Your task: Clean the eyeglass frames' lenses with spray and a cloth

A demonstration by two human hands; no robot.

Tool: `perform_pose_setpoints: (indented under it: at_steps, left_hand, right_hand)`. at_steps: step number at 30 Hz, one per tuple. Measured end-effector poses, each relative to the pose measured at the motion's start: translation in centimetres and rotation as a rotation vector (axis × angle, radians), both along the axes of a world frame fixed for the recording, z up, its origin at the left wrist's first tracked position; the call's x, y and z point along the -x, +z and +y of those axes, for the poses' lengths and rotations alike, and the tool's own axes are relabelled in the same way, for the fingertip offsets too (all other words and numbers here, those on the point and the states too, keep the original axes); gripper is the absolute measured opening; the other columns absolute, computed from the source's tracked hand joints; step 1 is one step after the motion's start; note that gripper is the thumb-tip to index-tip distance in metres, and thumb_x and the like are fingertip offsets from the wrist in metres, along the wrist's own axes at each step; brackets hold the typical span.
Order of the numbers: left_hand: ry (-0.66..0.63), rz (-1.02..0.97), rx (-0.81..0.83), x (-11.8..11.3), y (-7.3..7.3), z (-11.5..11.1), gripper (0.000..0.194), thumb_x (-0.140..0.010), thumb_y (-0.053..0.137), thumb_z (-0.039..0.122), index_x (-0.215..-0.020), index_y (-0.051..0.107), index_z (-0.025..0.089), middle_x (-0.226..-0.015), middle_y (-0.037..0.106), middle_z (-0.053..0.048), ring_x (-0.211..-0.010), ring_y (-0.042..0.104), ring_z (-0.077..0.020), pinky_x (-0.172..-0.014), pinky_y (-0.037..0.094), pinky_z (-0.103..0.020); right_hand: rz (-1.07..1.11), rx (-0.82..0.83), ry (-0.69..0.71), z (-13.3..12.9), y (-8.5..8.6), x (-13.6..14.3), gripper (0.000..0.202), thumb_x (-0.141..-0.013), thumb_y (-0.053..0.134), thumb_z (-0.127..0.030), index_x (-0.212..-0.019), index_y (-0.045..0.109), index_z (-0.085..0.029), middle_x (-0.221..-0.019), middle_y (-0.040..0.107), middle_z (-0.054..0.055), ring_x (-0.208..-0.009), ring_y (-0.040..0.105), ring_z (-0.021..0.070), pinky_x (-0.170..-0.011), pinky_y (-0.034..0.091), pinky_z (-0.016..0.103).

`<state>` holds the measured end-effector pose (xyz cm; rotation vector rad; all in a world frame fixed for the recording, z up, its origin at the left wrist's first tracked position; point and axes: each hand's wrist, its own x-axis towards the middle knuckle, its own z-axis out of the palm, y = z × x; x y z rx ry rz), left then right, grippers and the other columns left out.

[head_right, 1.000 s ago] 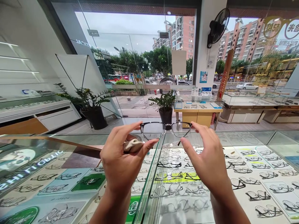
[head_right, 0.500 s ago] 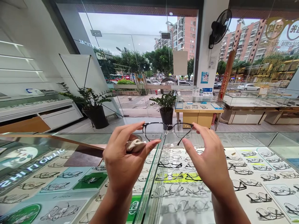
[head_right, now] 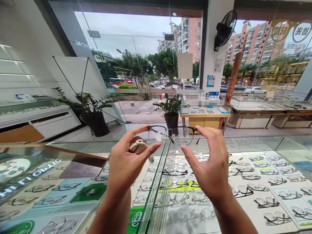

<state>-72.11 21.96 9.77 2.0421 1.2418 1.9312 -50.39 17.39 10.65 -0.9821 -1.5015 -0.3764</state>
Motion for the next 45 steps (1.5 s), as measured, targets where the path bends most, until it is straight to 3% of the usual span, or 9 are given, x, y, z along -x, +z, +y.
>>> perform_pose_setpoints:
  at_steps: [6,10,14,18,24,29,33,40,45]
  left_hand:
    - [0.029,-0.047,-0.014,-0.6,0.1,0.3,0.059,-0.077,0.09,0.053,-0.124,0.075,0.021,-0.07,0.059,0.003,-0.061,0.05,-0.012,-0.056,0.046,-0.025]
    - [-0.05,-0.136,0.004,-1.1,-0.1,0.7,0.062,-0.076,0.091,0.051,-0.128,0.072,0.021,-0.071,0.059,0.003,-0.059,0.049,-0.0105,-0.052,0.043,-0.022]
    - [-0.133,-0.2,-0.022,-1.2,0.0,0.9,0.06,-0.076,0.092,0.045,-0.127,0.071,0.022,-0.101,0.074,-0.006,-0.062,0.053,-0.0088,-0.054,0.048,-0.022]
    - [-0.164,-0.228,-0.116,-1.6,0.0,1.1,0.058,-0.08,0.09,0.042,-0.129,0.067,0.024,-0.13,0.073,-0.012,-0.062,0.058,-0.0076,-0.054,0.054,-0.023]
    - [0.021,-0.163,-0.38,-2.1,-1.1,1.3,0.061,-0.085,0.087,0.035,-0.139,0.058,0.027,-0.142,0.068,-0.012,-0.062,0.06,-0.0078,-0.055,0.056,-0.026]
    - [0.182,-0.077,-0.545,-2.2,-1.7,1.6,0.061,-0.083,0.089,0.034,-0.136,0.058,0.023,-0.142,0.068,-0.016,-0.06,0.061,-0.0088,-0.057,0.057,-0.028]
    - [0.122,-0.133,-0.455,-2.8,-1.7,1.6,0.062,-0.086,0.087,0.034,-0.139,0.057,0.025,-0.147,0.066,-0.016,-0.06,0.06,-0.0082,-0.057,0.058,-0.028]
    - [-0.084,-0.3,-0.096,-2.7,-1.0,1.8,0.06,-0.08,0.091,0.04,-0.132,0.066,0.025,-0.136,0.073,-0.012,-0.064,0.061,-0.0078,-0.062,0.06,-0.025]
    - [-0.132,-0.313,-0.01,-2.2,-0.9,2.1,0.06,-0.078,0.091,0.041,-0.131,0.066,0.027,-0.133,0.075,-0.012,-0.075,0.068,-0.0118,-0.067,0.06,-0.025]
  right_hand:
    - [-0.058,-0.1,-0.069,0.2,0.0,0.4,0.043,-0.095,0.074,-0.035,-0.135,0.061,-0.027,-0.121,0.069,0.01,-0.113,0.066,0.0294,-0.098,0.059,0.05]
    - [-0.103,-0.198,-0.101,0.2,-0.1,0.8,0.05,-0.093,0.077,-0.029,-0.14,0.058,-0.03,-0.123,0.068,0.01,-0.116,0.066,0.0306,-0.1,0.059,0.053]
    - [-0.13,-0.232,-0.142,0.0,-0.4,1.0,0.056,-0.092,0.077,-0.029,-0.144,0.056,-0.033,-0.123,0.068,0.01,-0.116,0.067,0.0321,-0.101,0.059,0.055]
    - [-0.041,-0.217,-0.01,0.4,-0.8,1.2,0.062,-0.091,0.077,-0.023,-0.148,0.056,-0.033,-0.129,0.065,0.009,-0.123,0.064,0.0307,-0.102,0.059,0.051]
    - [0.2,0.01,0.199,1.3,-1.0,1.3,0.048,-0.1,0.063,-0.032,-0.148,0.062,-0.03,-0.148,0.06,0.011,-0.137,0.059,0.0308,-0.108,0.058,0.054]
    - [0.311,0.142,0.262,1.7,-0.7,1.1,0.043,-0.105,0.056,-0.039,-0.144,0.067,-0.027,-0.149,0.065,0.01,-0.143,0.059,0.0293,-0.112,0.057,0.055]
    - [0.323,0.156,0.246,1.8,-0.7,1.0,0.044,-0.106,0.054,-0.04,-0.144,0.067,-0.024,-0.149,0.065,0.011,-0.142,0.061,0.0284,-0.114,0.056,0.055]
    - [0.35,0.072,0.291,1.9,-0.6,0.9,0.031,-0.104,0.06,-0.036,-0.13,0.075,-0.03,-0.13,0.074,0.006,-0.127,0.068,0.0239,-0.11,0.057,0.05]
    - [0.351,0.075,0.298,1.5,-0.4,1.0,0.031,-0.103,0.062,-0.037,-0.13,0.076,-0.03,-0.126,0.073,0.007,-0.122,0.068,0.0235,-0.107,0.057,0.048]
